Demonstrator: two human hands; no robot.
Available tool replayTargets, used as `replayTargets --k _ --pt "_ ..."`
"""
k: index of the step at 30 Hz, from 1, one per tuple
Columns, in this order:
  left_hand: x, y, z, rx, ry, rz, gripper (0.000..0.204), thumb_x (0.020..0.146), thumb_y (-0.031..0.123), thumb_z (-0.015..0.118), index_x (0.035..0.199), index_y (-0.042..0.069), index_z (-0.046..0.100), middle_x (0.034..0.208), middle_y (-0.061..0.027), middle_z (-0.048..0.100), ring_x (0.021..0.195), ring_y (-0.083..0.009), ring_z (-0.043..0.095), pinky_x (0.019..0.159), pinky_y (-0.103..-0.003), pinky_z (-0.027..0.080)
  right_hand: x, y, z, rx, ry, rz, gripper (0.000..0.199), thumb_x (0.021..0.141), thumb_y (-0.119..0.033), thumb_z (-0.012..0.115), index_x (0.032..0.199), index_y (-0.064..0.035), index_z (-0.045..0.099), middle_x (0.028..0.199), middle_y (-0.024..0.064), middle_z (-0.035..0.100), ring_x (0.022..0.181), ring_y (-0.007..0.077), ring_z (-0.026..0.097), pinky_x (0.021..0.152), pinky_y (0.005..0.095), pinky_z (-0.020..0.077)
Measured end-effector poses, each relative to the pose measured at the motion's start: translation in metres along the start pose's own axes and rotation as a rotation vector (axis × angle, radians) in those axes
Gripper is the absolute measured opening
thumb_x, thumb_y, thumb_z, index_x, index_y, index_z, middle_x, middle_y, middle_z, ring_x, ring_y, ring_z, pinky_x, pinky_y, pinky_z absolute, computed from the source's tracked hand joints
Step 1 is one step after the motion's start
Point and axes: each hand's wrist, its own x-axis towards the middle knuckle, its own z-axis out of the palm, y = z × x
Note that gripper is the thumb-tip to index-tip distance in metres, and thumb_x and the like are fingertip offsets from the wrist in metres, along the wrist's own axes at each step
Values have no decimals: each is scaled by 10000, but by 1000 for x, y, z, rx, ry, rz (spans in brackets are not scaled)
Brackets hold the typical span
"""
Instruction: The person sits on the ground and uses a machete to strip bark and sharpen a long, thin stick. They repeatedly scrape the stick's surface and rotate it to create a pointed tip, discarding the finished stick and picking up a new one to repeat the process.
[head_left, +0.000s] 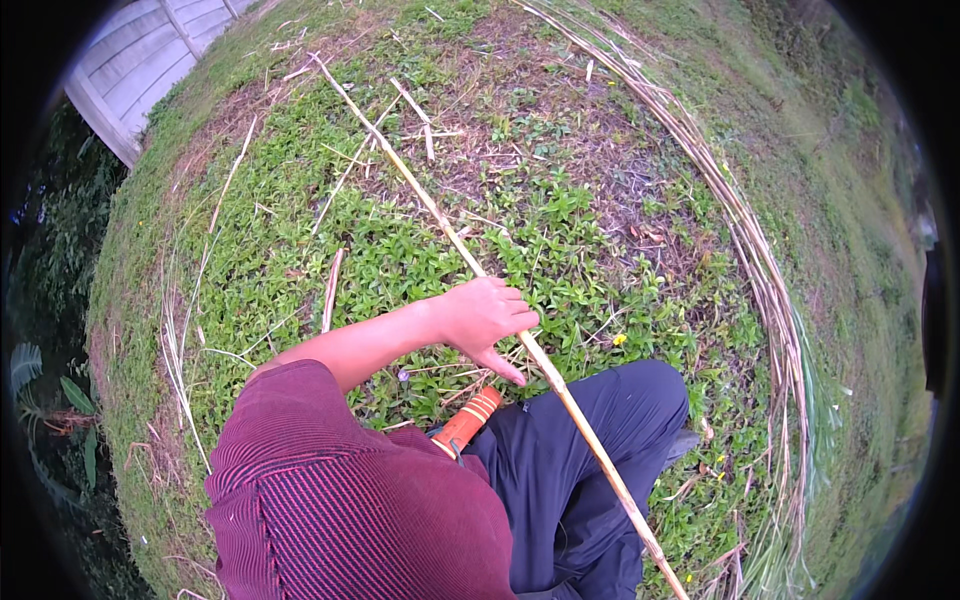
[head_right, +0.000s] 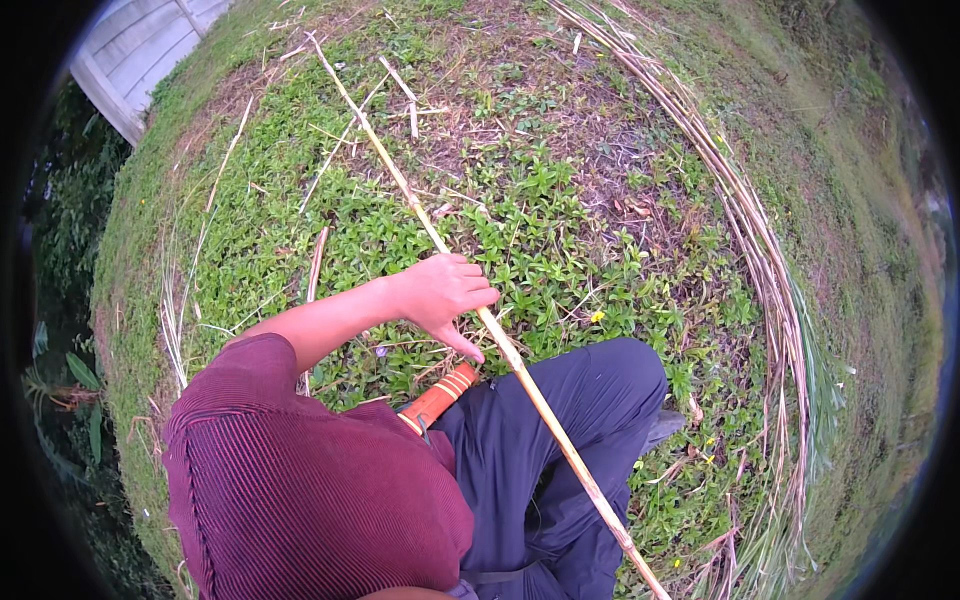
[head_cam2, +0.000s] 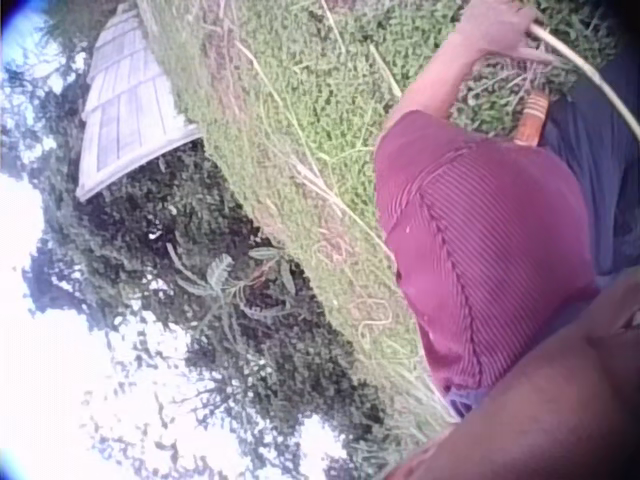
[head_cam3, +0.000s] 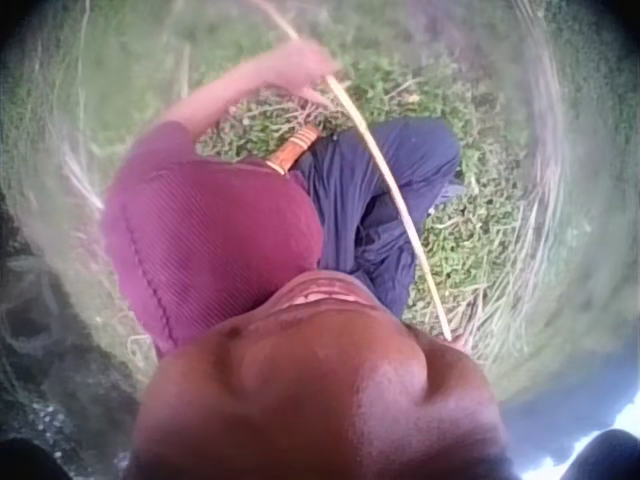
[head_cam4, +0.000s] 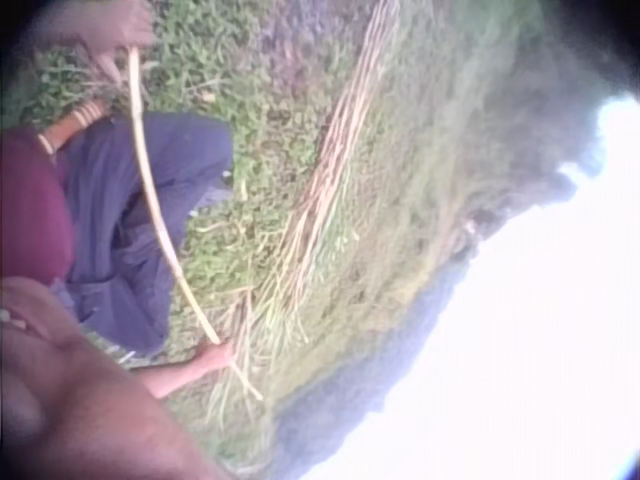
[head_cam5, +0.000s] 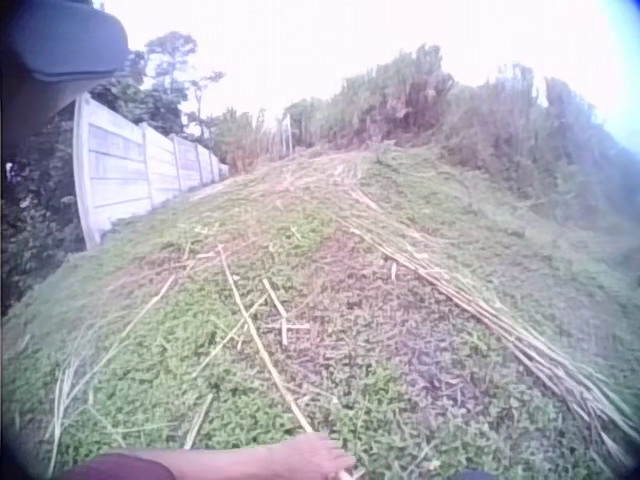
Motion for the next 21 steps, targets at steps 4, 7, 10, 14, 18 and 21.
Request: replayTargets --k 4,7,10,14,18,21 --pt "18 6 14 -36 -177 -33 664 782 733 661 708 92 503 549 -61 539 510 -291 577 467 -400 436 16 -3 -38 -291 -617 318 540 756 -245 707 1264 -66 658 1065 245 691 1033 433 643 906 553 492" --pt "69 60 38 -131 -164 48 601 850 679 624 739 98 514 529 -70 553 475 -315 604 418 -425 437 111 -100 -94 -227 -203 159 528 813 -315 720 1261 -42 663 1072 252 684 1116 410 623 966 538 478" --pt "136 150 68 -393 -125 105 408 880 433 693 927 58 540 570 -94 605 581 -358 669 484 -462 495 166 -182 -121 57 -172 78 688 950 -507 598 1484 -94 465 1380 174 563 1306 363 513 1099 502 384" --pt "183 302 70 -591 -10 366 623 762 140 709 1278 -71 429 873 -182 633 931 -382 650 743 -509 511 153 -198 -94 183 -335 173 539 946 -397 633 1344 -37 587 1250 195 649 1129 361 621 967 464 479" --pt "171 306 17 -634 346 570 745 779 258 748 1362 -64 412 1171 -245 523 1201 -417 492 979 -537 411 94 -142 -94 86 -479 489 450 961 -362 625 1268 -32 627 1105 228 689 965 391 656 860 480 497" --pt "121 217 -4 -791 72 500 711 794 419 766 1268 -25 477 1118 -234 507 1095 -401 516 942 -506 422 11 -74 -75 -111 -369 385 350 999 -274 556 1197 -5 662 906 231 694 790 461 625 745 529 477"
